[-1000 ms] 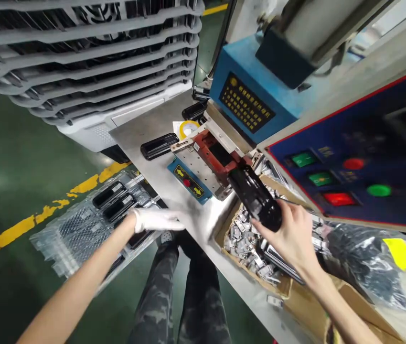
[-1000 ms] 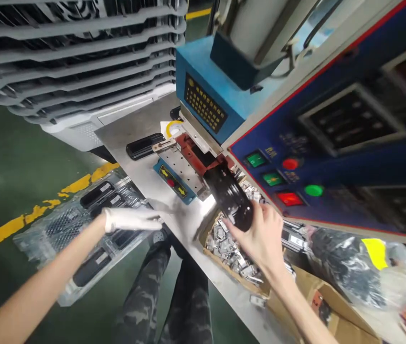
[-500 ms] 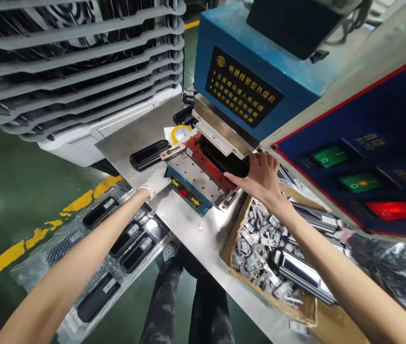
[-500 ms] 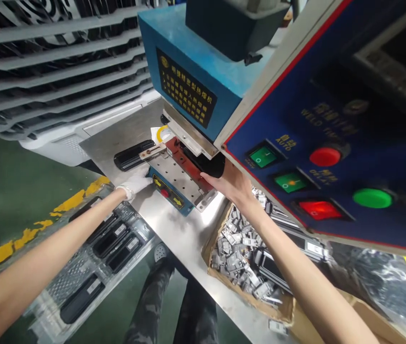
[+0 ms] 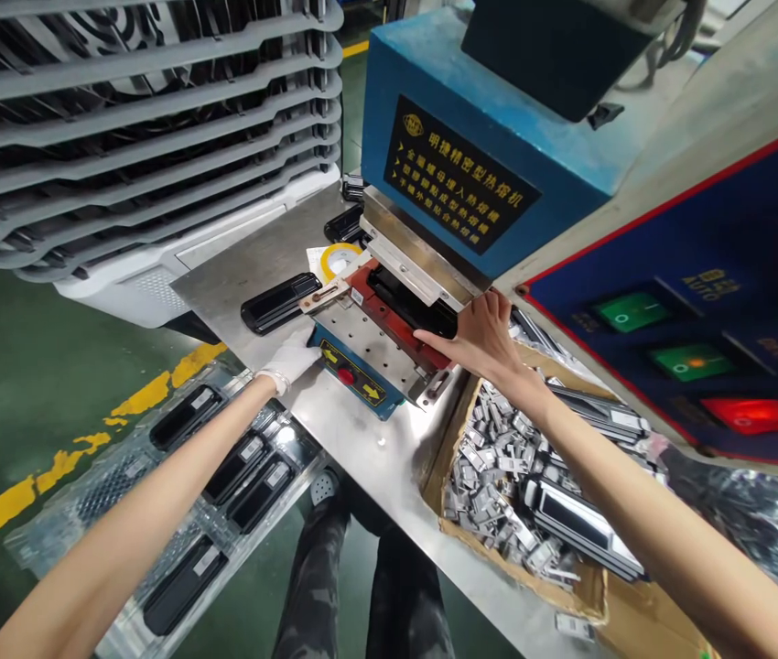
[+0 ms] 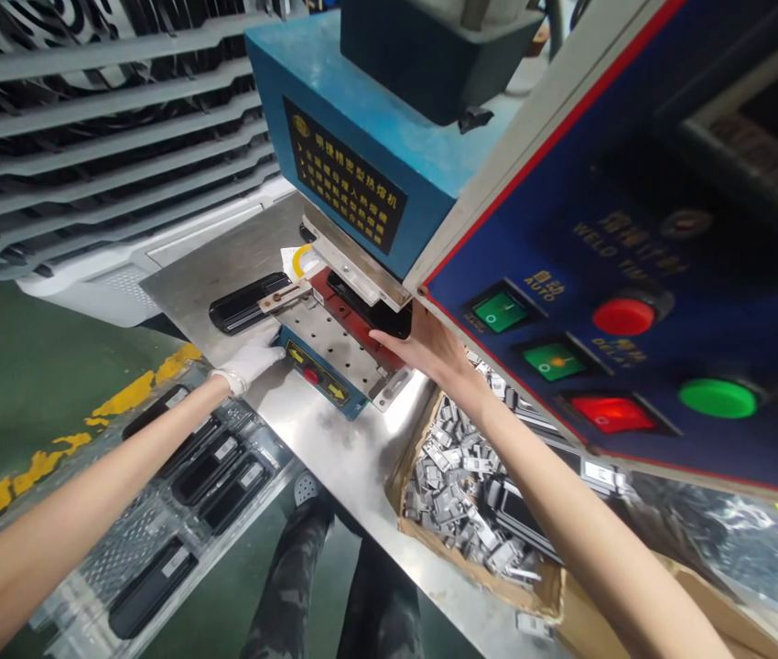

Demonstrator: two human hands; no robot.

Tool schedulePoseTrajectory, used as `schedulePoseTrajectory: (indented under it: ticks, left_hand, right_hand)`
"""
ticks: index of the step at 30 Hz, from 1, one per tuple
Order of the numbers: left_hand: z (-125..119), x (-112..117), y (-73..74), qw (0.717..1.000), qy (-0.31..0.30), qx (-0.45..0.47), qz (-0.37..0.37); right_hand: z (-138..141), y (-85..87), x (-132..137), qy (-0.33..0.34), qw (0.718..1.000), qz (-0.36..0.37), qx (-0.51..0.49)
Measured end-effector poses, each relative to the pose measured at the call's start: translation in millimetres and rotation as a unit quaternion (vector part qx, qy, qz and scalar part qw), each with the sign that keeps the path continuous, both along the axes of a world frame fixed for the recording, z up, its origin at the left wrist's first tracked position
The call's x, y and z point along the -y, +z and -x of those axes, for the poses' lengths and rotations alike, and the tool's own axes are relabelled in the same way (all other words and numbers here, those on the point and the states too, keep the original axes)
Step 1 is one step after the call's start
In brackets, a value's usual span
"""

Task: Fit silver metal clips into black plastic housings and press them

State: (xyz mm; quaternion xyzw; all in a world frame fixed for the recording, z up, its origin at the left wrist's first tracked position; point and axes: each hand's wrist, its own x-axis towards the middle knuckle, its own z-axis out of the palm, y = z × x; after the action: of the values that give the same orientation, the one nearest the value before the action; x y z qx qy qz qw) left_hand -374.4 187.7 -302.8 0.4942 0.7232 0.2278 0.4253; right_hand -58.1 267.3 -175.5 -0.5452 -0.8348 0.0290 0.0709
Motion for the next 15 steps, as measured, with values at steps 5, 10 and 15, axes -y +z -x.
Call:
schedulePoseTrajectory:
  ticks: [5,10,15]
  left_hand:
    - [-0.9,2.9,4.6,1.000,0.002,0.015,0.000]
    - [-2.7,3.6,9.2,0.999,0.021,0.015,0.024]
    - [-1.8,4.5,5.5,0.999,0.034,0.015,0.017]
  right_hand:
    - [1.8,3.4,0.4,-0.015,0.998,0.052,-0.008]
    - [9.5,-0.4,-8.7,-0.029,0.990,0.108,-0.081]
    - [6.8,7.5,8.2,-0.095,0.965,0.126,-0.209]
